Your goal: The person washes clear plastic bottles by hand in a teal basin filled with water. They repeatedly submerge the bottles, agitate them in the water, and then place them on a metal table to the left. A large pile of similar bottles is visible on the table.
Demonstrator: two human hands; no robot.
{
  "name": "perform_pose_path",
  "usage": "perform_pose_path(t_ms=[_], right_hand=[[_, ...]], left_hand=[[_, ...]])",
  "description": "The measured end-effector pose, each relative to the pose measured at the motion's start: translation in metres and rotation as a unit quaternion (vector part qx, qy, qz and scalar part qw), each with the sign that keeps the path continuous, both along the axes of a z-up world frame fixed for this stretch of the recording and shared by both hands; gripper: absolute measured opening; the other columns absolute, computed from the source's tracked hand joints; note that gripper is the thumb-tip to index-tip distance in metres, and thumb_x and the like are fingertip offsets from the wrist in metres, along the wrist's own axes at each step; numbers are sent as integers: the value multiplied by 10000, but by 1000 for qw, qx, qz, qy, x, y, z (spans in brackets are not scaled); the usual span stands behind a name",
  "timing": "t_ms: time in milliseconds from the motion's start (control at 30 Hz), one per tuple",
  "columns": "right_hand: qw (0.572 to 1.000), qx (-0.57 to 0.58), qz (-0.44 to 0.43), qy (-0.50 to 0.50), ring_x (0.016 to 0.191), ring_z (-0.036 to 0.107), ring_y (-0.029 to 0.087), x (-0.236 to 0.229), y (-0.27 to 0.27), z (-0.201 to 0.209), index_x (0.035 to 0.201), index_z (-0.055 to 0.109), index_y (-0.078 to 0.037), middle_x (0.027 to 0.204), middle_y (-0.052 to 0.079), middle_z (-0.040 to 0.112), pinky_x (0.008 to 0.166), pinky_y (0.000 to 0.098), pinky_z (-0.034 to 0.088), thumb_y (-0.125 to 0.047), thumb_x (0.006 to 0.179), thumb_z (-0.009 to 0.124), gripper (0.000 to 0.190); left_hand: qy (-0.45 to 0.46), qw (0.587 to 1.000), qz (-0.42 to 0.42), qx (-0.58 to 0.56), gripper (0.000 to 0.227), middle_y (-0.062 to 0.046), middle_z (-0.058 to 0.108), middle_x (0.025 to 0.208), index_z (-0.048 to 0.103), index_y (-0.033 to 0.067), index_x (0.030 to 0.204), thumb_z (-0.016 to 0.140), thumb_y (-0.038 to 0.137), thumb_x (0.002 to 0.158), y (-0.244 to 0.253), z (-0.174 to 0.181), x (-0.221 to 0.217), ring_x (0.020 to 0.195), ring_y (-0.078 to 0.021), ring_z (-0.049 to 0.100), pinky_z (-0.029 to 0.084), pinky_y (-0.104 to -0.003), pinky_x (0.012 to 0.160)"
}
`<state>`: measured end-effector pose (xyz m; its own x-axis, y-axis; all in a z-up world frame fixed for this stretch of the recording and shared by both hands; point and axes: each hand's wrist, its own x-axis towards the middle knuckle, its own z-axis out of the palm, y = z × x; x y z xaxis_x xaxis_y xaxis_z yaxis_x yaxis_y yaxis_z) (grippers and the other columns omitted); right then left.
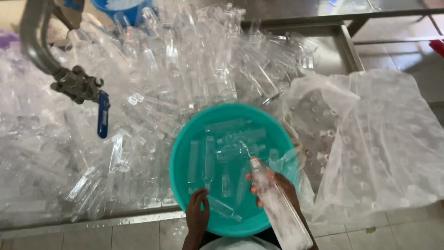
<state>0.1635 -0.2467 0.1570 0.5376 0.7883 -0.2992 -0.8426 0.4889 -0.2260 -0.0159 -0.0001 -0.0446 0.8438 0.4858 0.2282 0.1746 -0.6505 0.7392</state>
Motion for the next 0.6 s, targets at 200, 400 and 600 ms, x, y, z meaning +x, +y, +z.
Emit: perform_pose_path(t_ms=[200,400,600], right_hand=[[891,-442,-101,-29,622,627,266,-4,51,41,1421,758,-24,1050,250,790,535,364,443,-408,969,665,600],[981,-147,-113,61,724,760,314,29,33,-89,1152,678,-3,958,230,750,560,392,660,-268,996,737,313],[911,-310,-245,-121,792,753,293,1,45,-37,1248,778,16,921,190,779,623,385,556,-196,1006,757,323]], left_hand=[[24,1000,5,8,278,-98,749,1284,758,102,1309,596,126,1084,-4,3,-6,1135,-299,747,634,-431,866],[-28,999,0,36,207,-80,732,1310,764,131,1217,605,90,1092,-6,10,5,1139,-293,752,625,-409,712],[-4,999,15,44,197,-62,723,1289,781,133,1197,632,108,1070,-4,-10,7,1112,-264,753,623,-395,710]])
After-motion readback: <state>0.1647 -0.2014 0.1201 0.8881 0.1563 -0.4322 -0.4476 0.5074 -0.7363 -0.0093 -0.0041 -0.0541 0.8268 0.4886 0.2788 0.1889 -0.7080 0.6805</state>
